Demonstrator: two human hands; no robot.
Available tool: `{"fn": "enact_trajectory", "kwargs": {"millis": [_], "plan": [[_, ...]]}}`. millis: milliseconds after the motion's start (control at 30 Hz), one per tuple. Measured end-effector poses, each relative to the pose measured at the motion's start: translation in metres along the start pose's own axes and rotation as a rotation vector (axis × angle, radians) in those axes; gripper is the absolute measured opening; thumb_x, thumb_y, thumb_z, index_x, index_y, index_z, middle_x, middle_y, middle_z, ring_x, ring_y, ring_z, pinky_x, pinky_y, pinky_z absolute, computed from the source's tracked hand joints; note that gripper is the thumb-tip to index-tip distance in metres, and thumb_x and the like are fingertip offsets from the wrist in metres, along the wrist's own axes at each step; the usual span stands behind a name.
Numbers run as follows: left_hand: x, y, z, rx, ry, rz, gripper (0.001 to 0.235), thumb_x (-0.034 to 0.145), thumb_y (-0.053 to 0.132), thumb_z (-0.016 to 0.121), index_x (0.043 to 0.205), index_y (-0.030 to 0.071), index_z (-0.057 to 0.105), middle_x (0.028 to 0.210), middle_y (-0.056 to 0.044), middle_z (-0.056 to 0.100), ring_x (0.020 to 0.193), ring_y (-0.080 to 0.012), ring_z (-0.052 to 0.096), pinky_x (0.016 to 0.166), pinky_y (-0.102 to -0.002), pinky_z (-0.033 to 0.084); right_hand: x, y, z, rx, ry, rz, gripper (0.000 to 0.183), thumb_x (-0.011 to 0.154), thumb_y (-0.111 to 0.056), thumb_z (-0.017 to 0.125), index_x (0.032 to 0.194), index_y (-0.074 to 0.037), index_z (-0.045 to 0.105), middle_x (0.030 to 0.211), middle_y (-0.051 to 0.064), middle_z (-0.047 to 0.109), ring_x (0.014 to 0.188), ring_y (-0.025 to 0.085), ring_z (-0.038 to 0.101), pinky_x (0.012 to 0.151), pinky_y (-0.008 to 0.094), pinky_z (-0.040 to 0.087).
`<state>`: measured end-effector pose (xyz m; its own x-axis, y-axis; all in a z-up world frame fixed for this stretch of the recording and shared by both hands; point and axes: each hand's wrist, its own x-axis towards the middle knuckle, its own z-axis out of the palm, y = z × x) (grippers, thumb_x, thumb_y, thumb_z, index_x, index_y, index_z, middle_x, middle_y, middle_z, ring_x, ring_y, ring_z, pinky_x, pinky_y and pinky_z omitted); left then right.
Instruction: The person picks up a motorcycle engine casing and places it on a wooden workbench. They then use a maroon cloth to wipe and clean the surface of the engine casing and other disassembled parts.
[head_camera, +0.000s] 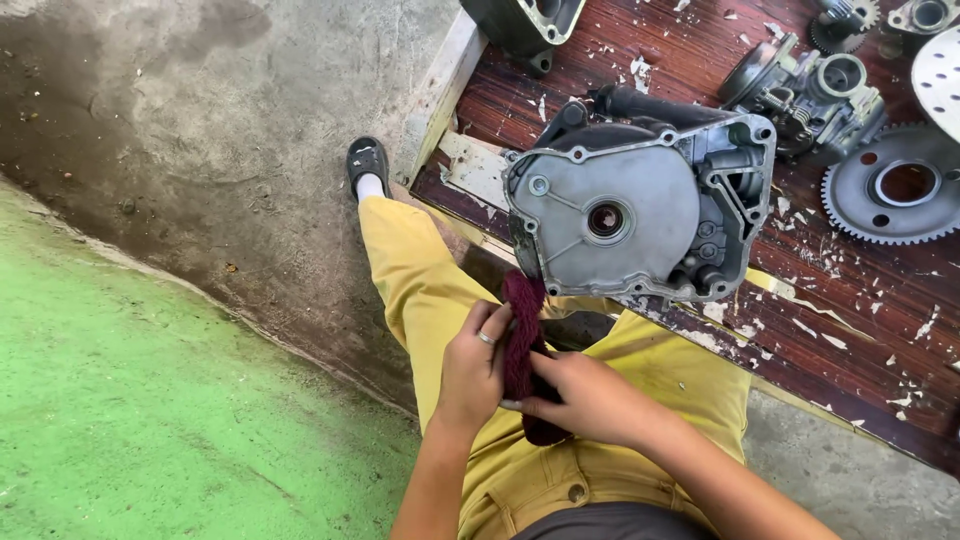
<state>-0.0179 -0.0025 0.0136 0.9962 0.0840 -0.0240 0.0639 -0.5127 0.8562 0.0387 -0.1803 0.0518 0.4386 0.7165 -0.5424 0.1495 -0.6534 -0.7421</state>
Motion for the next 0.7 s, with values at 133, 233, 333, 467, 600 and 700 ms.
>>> {"fn": "enact_trajectory", "kwargs": {"millis": [133,233,333,467,600,700], "plan": [[-0.015,0.01,0.002,0.041,-0.007,0.021,0.031,0.093,0.007,0.052,0.121,0.006,0.064,0.107,-0.014,0.062,0.083,-0.0427,0.064,0.072,-0.051,0.053,-0.005,0.009,0.012,-0.08,-0.016,-0.005,0.037,0.088,-0.042,0.073,0.1,-0.008,0.065,0.094,0.014,0.077,0.084,0.036,0.073,0.074,0.046,0.058],[-0.006,0.009,0.003,-0.051,0.108,0.052,0.035,0.086,-0.002,0.054,0.12,-0.001,0.063,0.111,-0.013,0.066,0.084,-0.0331,0.065,0.075,-0.039,0.052,-0.003,0.003,0.005,-0.05,0.068,-0.052,0.032,0.087,-0.037,0.075,0.101,-0.01,0.065,0.09,0.007,0.079,0.07,0.03,0.072,0.065,0.041,0.056],[0.003,0.016,0.0,0.048,0.133,0.03,0.039,0.086,-0.003,0.054,0.124,0.002,0.063,0.112,-0.011,0.067,0.082,-0.0332,0.065,0.073,-0.04,0.051,-0.002,-0.007,-0.001,-0.052,0.125,-0.06,0.034,0.086,-0.035,0.075,0.109,-0.011,0.066,0.096,0.008,0.076,0.076,0.031,0.072,0.068,0.042,0.056],[0.012,0.029,-0.012,0.139,0.082,0.037,0.042,0.087,0.003,0.058,0.128,0.007,0.064,0.107,-0.009,0.066,0.077,-0.0354,0.064,0.068,-0.043,0.049,-0.001,-0.015,-0.011,-0.053,0.103,-0.036,0.03,0.087,-0.035,0.075,0.106,-0.013,0.068,0.099,0.005,0.076,0.079,0.027,0.073,0.072,0.04,0.058],[-0.006,0.009,0.007,0.34,-0.095,-0.062,0.034,0.091,0.016,0.051,0.121,0.014,0.065,0.125,-0.009,0.069,0.085,-0.0417,0.066,0.07,-0.048,0.051,0.0,0.004,0.006,-0.178,0.029,0.005,0.039,0.089,-0.047,0.075,0.093,-0.009,0.069,0.091,0.009,0.078,0.071,0.028,0.072,0.069,0.038,0.059],[-0.018,-0.004,0.017,0.06,-0.078,-0.119,0.037,0.089,0.016,0.056,0.125,0.011,0.065,0.115,-0.008,0.067,0.087,-0.0378,0.066,0.074,-0.042,0.051,-0.004,0.019,0.016,-0.203,-0.051,0.043,0.042,0.089,-0.051,0.074,0.097,-0.01,0.068,0.087,0.01,0.076,0.07,0.032,0.07,0.067,0.041,0.056]]}}
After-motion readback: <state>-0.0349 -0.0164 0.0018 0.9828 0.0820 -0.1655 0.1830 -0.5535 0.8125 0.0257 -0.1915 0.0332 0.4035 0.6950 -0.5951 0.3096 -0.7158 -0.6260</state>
